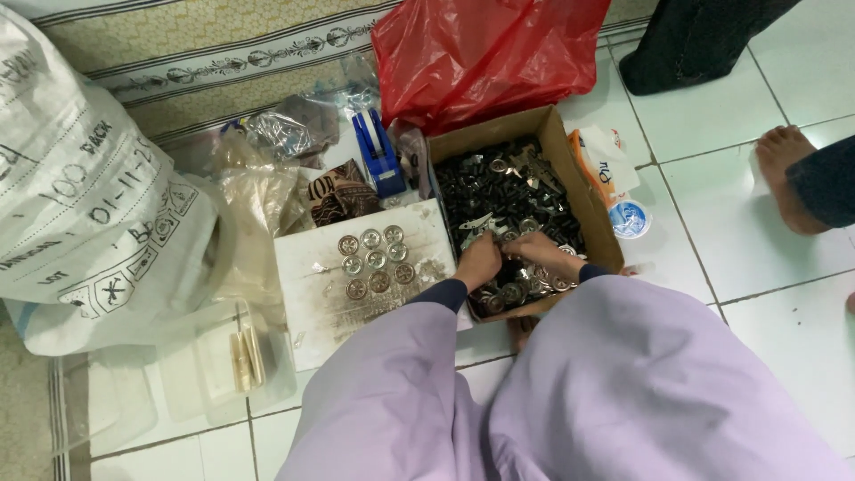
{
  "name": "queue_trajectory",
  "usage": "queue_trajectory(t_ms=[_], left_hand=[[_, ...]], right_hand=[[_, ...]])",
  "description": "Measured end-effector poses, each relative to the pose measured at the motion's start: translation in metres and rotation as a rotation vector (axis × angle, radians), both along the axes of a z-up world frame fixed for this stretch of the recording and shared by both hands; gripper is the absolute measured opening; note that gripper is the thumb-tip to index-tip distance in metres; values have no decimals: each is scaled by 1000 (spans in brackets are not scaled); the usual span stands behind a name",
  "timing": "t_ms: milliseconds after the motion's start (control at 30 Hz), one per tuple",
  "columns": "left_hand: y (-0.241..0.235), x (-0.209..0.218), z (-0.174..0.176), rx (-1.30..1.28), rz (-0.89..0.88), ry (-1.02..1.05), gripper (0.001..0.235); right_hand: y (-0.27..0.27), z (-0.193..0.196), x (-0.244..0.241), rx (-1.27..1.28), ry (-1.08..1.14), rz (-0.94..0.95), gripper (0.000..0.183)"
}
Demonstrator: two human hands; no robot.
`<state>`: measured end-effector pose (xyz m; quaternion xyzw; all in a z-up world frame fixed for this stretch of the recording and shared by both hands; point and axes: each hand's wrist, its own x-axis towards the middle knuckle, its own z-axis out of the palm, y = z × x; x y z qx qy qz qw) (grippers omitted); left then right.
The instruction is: The person picks small round metal parts from a cardboard box and places them into a clear plastic bag. They arrange the parts inside the bag and then seal it using a tape dispenser.
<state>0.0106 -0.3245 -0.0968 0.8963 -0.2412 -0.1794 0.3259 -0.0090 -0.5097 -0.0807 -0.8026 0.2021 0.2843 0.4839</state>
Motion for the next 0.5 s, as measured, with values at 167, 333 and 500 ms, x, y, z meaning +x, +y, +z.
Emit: queue_trajectory(t_ms=[167, 333, 500], left_hand=[[-4, 27, -4, -274, 205, 388, 49], [-4, 29, -5, -391, 307, 461, 37], [-3, 28, -9, -534, 364, 536, 36]], right_hand=[[18, 82, 10, 139, 44, -207, 46], [9, 74, 12, 221, 13, -265, 42], [12, 73, 9, 221, -74, -236, 62]])
